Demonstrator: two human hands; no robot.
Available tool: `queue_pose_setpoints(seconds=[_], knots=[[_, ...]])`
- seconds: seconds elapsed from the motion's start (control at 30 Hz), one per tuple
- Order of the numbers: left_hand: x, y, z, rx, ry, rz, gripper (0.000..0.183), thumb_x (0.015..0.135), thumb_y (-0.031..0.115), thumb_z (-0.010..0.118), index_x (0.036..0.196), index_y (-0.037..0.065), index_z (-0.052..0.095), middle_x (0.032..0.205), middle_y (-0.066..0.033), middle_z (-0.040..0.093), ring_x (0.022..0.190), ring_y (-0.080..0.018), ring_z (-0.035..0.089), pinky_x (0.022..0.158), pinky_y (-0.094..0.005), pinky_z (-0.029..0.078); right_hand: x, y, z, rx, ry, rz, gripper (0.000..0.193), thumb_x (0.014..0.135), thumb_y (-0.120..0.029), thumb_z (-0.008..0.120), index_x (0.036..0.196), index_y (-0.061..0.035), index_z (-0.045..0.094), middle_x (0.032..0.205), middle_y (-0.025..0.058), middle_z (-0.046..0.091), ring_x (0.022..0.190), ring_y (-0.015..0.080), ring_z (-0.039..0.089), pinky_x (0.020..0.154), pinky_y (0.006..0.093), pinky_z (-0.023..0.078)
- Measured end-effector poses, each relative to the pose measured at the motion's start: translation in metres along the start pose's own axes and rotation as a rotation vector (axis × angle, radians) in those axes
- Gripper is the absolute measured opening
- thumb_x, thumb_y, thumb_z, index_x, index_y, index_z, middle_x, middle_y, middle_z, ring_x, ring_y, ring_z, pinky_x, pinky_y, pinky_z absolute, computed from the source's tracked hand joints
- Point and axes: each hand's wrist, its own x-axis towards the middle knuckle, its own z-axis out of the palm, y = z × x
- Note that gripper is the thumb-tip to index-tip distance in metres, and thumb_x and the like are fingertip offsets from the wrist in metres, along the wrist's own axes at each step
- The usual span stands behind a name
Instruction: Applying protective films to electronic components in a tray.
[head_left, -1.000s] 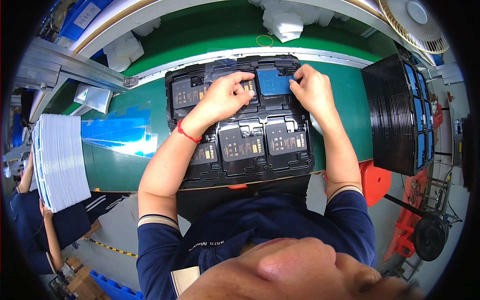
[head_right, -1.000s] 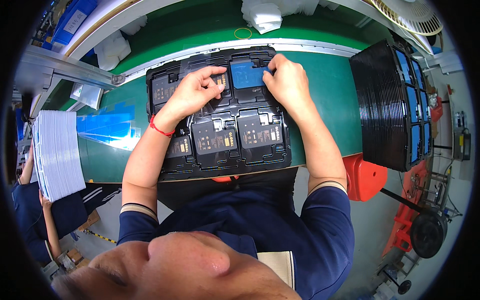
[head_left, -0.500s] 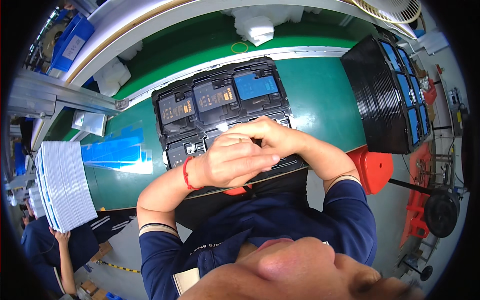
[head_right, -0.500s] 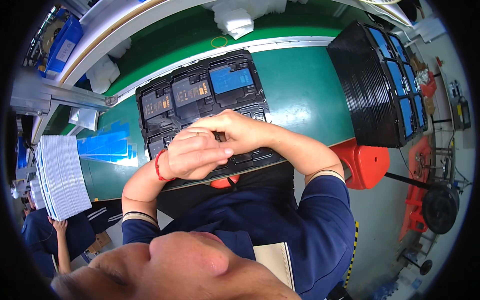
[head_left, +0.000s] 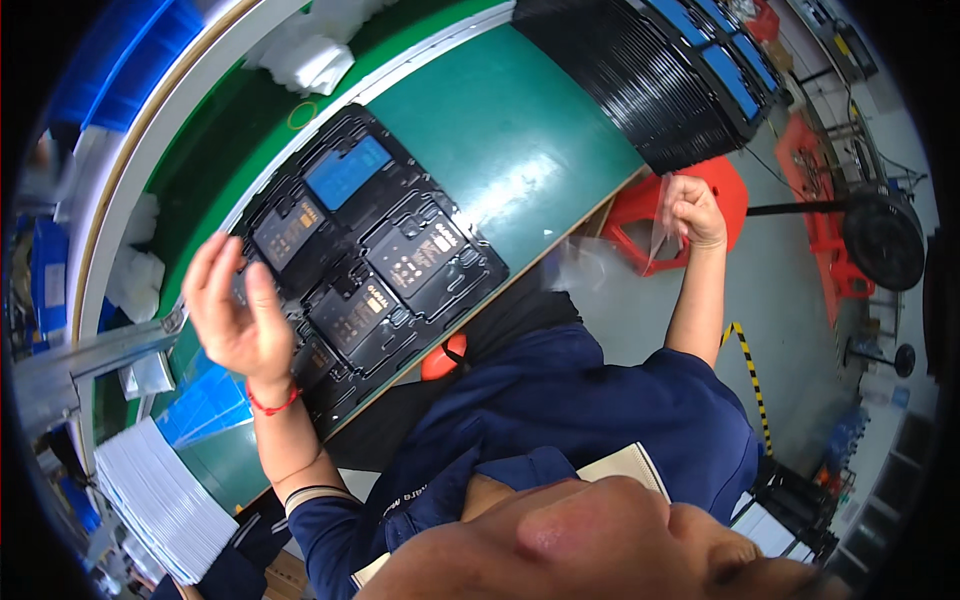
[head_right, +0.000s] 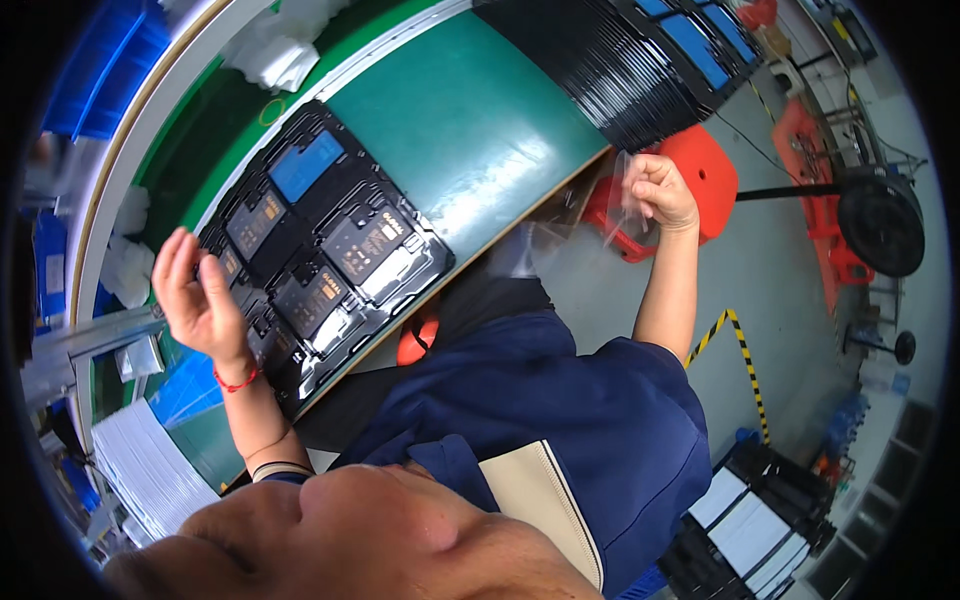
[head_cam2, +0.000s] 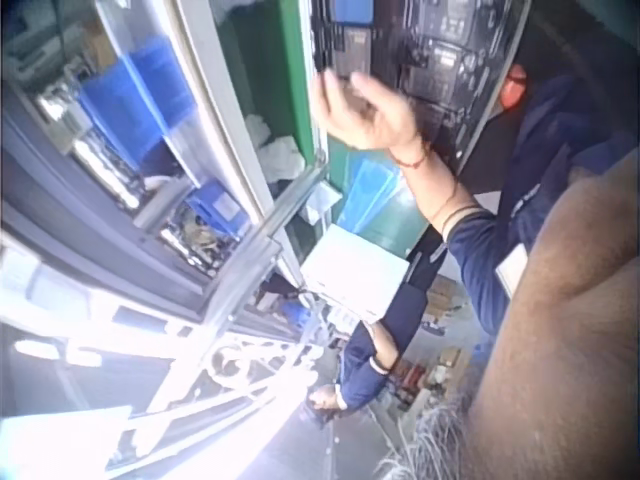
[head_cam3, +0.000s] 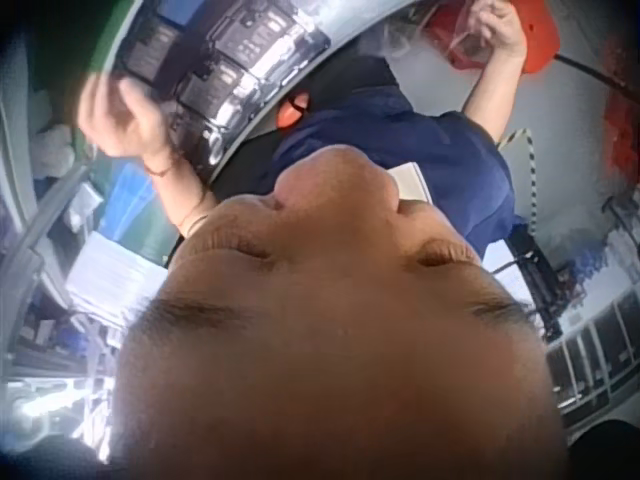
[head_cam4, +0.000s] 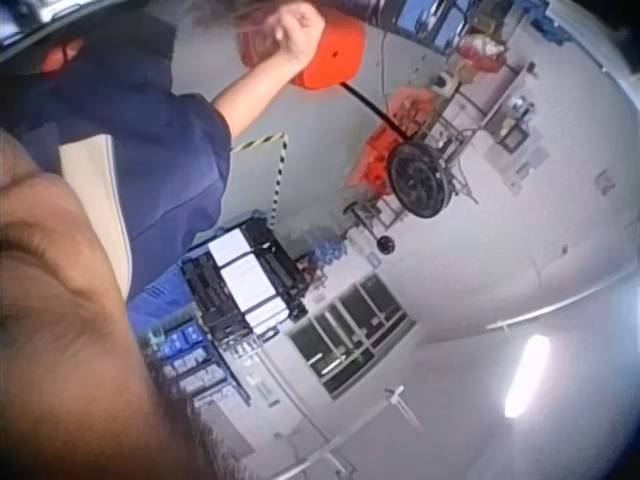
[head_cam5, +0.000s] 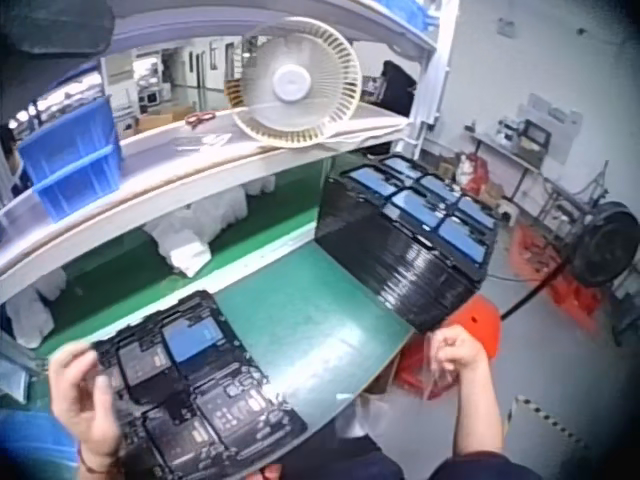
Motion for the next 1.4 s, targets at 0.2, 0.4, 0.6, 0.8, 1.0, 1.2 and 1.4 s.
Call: queue_pose_setpoints(seconds=[0.2, 0.4, 0.6, 0.8, 1.0, 1.2, 1.4], knots=[[-0.015, -0.059, -0.027, 0.394, -0.105, -0.271, 0.034, 0.085, 0.011, 0.063, 0.118, 0.003, 0.059, 0.132, -0.0166, 0.043, 0.11, -0.0212, 0.049, 0.083, -0.0281, 0.045, -0.036, 0.147, -0.108, 0.237, 0.625, 0.264, 0.011, 0.086, -0.013, 0.059, 0.094, -0.0049, 0.056, 0.076, 0.0061, 0.062, 0.048, 0.0059, 0.044, 0.042, 0.0181, 0.032], [-0.114, -0.124, -0.163, 1.004, -0.146, -0.494, 0.045, 0.086, 0.025, 0.06, 0.122, 0.0, 0.053, 0.131, -0.0292, 0.042, 0.124, -0.0421, 0.037, 0.104, -0.0465, 0.028, 0.014, 0.333, -0.17, 0.511, 1.066, 0.41, 0.037, 0.092, -0.027, 0.048, 0.123, -0.006, 0.049, 0.121, 0.0099, 0.054, 0.104, 0.0223, 0.052, 0.085, 0.0342, 0.041], [-0.164, -0.119, -0.183, 1.181, -0.208, -0.891, 0.067, 0.087, 0.052, 0.047, 0.136, 0.007, 0.04, 0.144, -0.02, 0.031, 0.135, -0.0364, 0.024, 0.107, -0.0546, 0.018, 0.164, 0.367, -0.018, 0.253, 0.381, 0.617, 0.041, 0.088, -0.023, 0.054, 0.125, -0.0061, 0.049, 0.122, 0.0128, 0.054, 0.104, 0.024, 0.053, 0.087, 0.0336, 0.042], [-0.165, -0.088, -0.182, 1.057, -0.063, -0.973, 0.073, 0.082, 0.055, 0.053, 0.136, 0.007, 0.04, 0.144, -0.0187, 0.031, 0.136, -0.0339, 0.023, 0.108, -0.054, 0.015, 0.174, 0.348, -0.003, -0.21, -0.032, 0.614, 0.044, 0.084, -0.023, 0.057, 0.124, -0.0055, 0.049, 0.123, 0.0148, 0.053, 0.109, 0.0269, 0.05, 0.091, 0.0356, 0.039], [-0.139, -0.088, -0.168, 1.102, -0.03, -0.998, 0.076, 0.075, 0.06, 0.058, 0.132, 0.01, 0.047, 0.135, -0.021, 0.039, 0.128, -0.0346, 0.032, 0.105, -0.0496, 0.022, 0.136, 0.307, -0.047, -0.685, -0.222, 0.556, 0.048, 0.081, -0.022, 0.061, 0.124, -0.0049, 0.05, 0.124, 0.0169, 0.052, 0.113, 0.0299, 0.048, 0.096, 0.0375, 0.036], [-0.134, -0.1, -0.169, 1.141, 0.029, -1.059, 0.066, 0.071, 0.058, 0.064, 0.121, 0.015, 0.059, 0.13, -0.0201, 0.043, 0.125, -0.0352, 0.035, 0.103, -0.0484, 0.024, 0.09, 0.24, -0.008, -1.137, -0.443, 0.507, 0.052, 0.078, -0.021, 0.065, 0.124, -0.0043, 0.05, 0.126, 0.019, 0.051, 0.117, 0.0329, 0.046, 0.101, 0.0395, 0.033], [-0.151, -0.127, -0.175, 1.055, 0.202, -0.926, 0.039, 0.073, 0.038, 0.071, 0.103, 0.013, 0.069, 0.122, -0.0132, 0.055, 0.122, -0.0323, 0.041, 0.104, -0.0507, 0.023, 0.062, 0.104, 0.094, -1.297, -0.645, 0.439, 0.049, 0.078, -0.021, 0.068, 0.12, -0.0001, 0.053, 0.106, 0.021, 0.062, 0.095, 0.0325, 0.06, 0.085, 0.037, 0.046]])
